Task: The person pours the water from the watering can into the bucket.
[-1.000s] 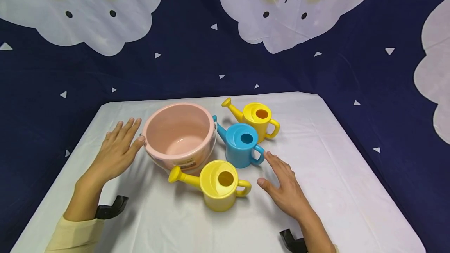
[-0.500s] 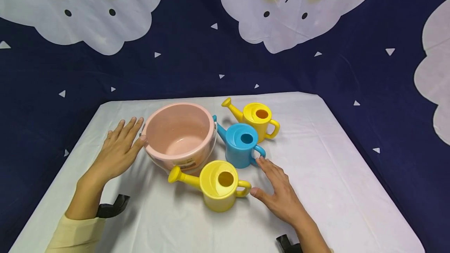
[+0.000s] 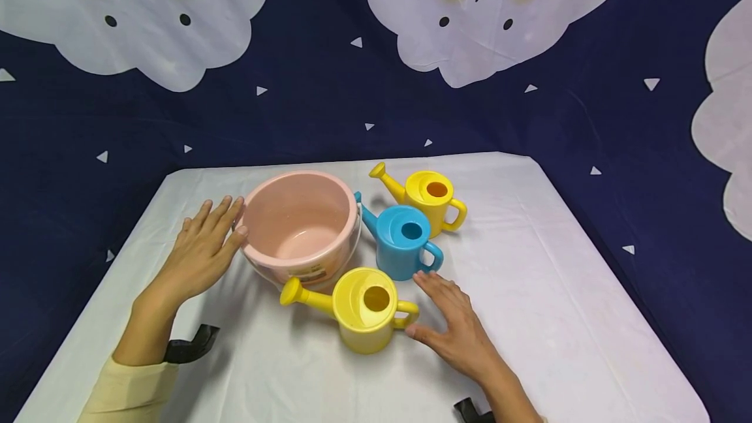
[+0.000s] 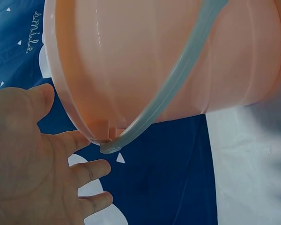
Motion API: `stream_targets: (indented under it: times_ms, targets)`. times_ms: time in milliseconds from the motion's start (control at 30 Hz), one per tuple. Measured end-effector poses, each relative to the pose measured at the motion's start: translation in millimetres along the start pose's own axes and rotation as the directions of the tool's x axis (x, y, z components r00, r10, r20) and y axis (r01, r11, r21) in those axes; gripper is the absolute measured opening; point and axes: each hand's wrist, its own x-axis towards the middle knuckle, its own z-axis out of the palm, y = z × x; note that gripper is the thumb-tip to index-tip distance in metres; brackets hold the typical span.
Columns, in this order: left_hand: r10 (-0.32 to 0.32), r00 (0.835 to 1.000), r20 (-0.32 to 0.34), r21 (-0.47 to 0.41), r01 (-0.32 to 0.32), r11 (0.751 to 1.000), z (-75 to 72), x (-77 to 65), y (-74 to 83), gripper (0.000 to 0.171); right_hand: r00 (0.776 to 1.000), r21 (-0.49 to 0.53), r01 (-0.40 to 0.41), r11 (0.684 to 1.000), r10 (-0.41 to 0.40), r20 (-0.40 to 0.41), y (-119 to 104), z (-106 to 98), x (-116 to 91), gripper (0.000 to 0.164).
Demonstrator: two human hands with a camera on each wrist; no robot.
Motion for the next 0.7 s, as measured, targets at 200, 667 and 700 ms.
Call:
stream_targets:
  times_ms: [200,667,700]
  targets:
    - [-0.004,1.0,0.01,0.0,0.004,1.0,0.2,0.1,1.6,0.063,1.0,0.004,0.015,1.0,-0.015,-0.011,-1.1,4.7,0.3,0.078]
    - [0.005,1.0,0.01,0.005,-0.005,1.0,2.1,0.5,2.1,0.063,1.0,-0.019,0.009,1.0,-0.01,-0.015,-0.1,12.9,1.9,0.077]
    - [0.007,1.0,0.01,0.007,-0.007,1.0,2.5,0.6,2.2,0.063,1.0,-0.022,0.01,1.0,-0.01,-0.013,0.1,13.8,2.1,0.077]
